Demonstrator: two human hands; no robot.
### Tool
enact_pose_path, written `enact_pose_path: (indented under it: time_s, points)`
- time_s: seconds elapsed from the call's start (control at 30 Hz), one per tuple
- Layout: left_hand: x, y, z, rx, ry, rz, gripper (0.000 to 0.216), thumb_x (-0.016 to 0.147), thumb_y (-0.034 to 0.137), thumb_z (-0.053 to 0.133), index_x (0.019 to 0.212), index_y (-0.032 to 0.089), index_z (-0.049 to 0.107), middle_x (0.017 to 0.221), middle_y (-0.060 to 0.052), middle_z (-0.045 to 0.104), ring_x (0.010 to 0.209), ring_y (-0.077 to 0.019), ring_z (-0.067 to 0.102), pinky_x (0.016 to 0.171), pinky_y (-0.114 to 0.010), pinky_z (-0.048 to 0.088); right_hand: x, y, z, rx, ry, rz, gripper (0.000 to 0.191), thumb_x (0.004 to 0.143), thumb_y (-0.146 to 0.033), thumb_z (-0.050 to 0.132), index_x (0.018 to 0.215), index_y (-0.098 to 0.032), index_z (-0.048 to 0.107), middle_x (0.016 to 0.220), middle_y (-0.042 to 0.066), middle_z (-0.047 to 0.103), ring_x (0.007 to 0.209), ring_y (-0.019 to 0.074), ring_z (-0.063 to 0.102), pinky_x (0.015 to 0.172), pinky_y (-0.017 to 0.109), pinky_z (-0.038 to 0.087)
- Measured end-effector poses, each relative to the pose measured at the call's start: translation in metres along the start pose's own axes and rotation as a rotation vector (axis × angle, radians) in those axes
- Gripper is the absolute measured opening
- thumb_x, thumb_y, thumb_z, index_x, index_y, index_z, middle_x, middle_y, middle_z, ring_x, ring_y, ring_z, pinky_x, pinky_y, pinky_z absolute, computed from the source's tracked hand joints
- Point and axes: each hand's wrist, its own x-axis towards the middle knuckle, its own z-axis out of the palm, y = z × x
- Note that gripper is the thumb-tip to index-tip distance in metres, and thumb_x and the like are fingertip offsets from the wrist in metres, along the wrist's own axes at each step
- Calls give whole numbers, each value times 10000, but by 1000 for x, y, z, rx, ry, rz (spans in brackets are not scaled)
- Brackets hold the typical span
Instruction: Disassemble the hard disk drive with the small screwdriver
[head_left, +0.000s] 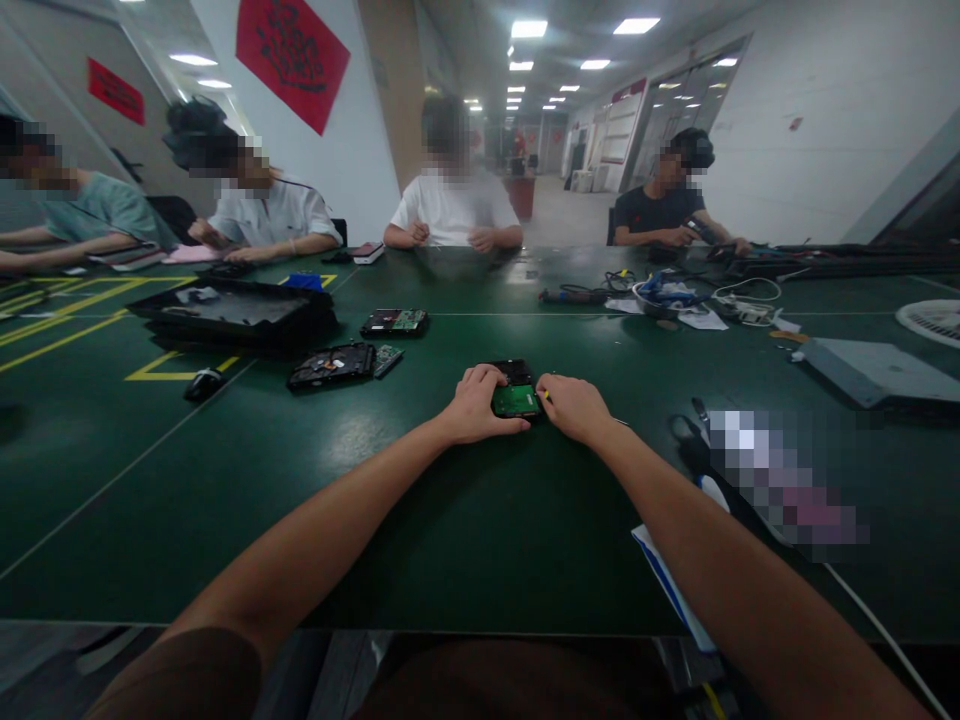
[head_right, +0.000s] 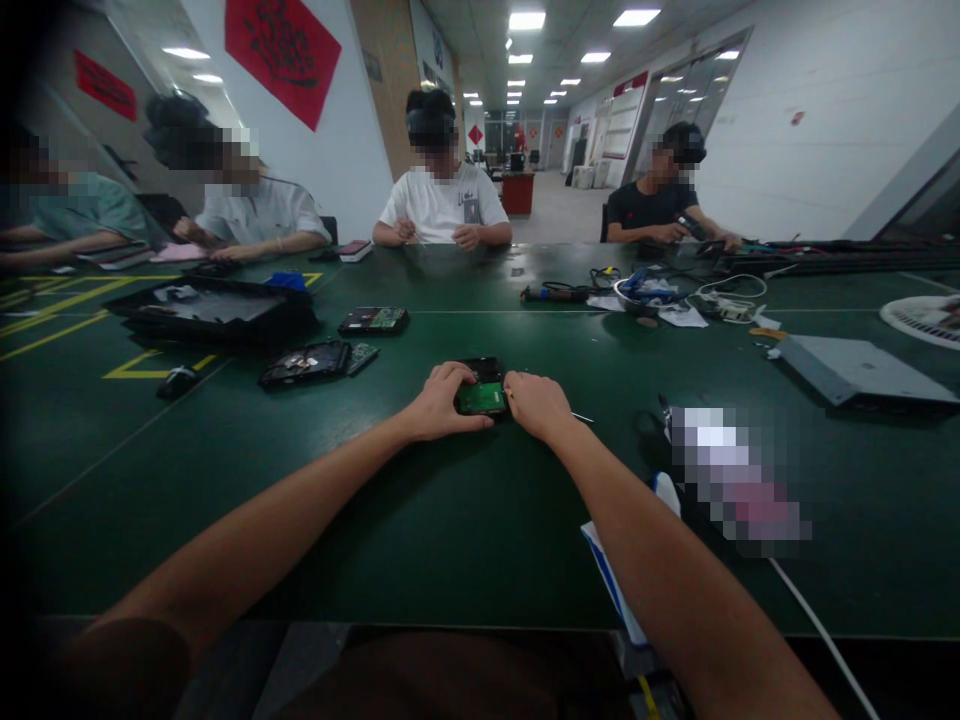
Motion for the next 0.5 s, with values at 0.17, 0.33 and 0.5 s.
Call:
enact_pose_path:
  time_s: [0.17,0.33,0.5]
  points:
    - [-4,8,1,-1,-12,13,763,659,719,817,1185,221,579,1355,-146,516,1293,-379,476,1084,-568,455,-1,3,0,6,-7,-28,233,1049,-297,461,1114,-208,666,1126,116,748,965,270,697,755,332,445]
    - [-11,19,1,5,-15,27,784,695,725,787,1239,204,567,1392,-162,508,1323,-380,464,1126,-571,434,-5,14,-3,31,11,-33,209,1041,-282,484,1080,-206,675,1116,103,737,980,251,682,783,316,444]
    - [-16,27,2,18,-66,69,749,843,718,651,1364,189,543,1523,-178,468,1430,-389,393,1192,-593,377,-7,28,-4,87,89,-24,220,1046,-287,474,1086,-200,672,1146,99,714,1007,233,661,851,317,455]
